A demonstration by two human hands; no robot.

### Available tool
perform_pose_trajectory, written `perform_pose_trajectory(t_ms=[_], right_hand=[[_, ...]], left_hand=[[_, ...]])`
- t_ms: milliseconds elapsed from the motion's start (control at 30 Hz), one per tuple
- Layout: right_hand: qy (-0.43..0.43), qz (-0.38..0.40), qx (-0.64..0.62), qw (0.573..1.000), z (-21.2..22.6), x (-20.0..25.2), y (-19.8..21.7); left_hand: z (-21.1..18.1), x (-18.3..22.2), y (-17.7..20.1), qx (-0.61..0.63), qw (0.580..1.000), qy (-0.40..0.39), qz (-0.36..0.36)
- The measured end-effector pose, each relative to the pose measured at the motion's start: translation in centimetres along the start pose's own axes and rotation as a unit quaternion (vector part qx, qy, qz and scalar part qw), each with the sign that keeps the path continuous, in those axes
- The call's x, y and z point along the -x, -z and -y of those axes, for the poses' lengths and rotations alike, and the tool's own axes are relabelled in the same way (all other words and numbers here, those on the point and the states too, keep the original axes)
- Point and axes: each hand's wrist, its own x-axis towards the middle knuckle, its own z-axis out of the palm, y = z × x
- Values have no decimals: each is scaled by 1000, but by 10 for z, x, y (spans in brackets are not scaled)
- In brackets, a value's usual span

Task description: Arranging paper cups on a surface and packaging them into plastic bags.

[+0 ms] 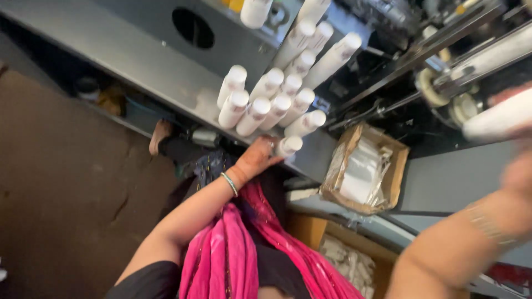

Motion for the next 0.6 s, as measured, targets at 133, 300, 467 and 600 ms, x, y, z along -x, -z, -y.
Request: perform_pose_trajectory(t_ms=[133,300,467,600], right_hand=[[-48,65,-78,994,-86,80,-99],[-225,163,-127,952,-219,155,-175],[-346,108,-64,930,-247,139,-164],[-152,-38,-173,972,-166,78,-117]], left_hand=[[-49,-6,62,82,951,273,123],[-67,-12,93,689,673,245,-114],[-47,-7,80,584,768,247,-88],[-72,-18,99,282,927,231,88]])
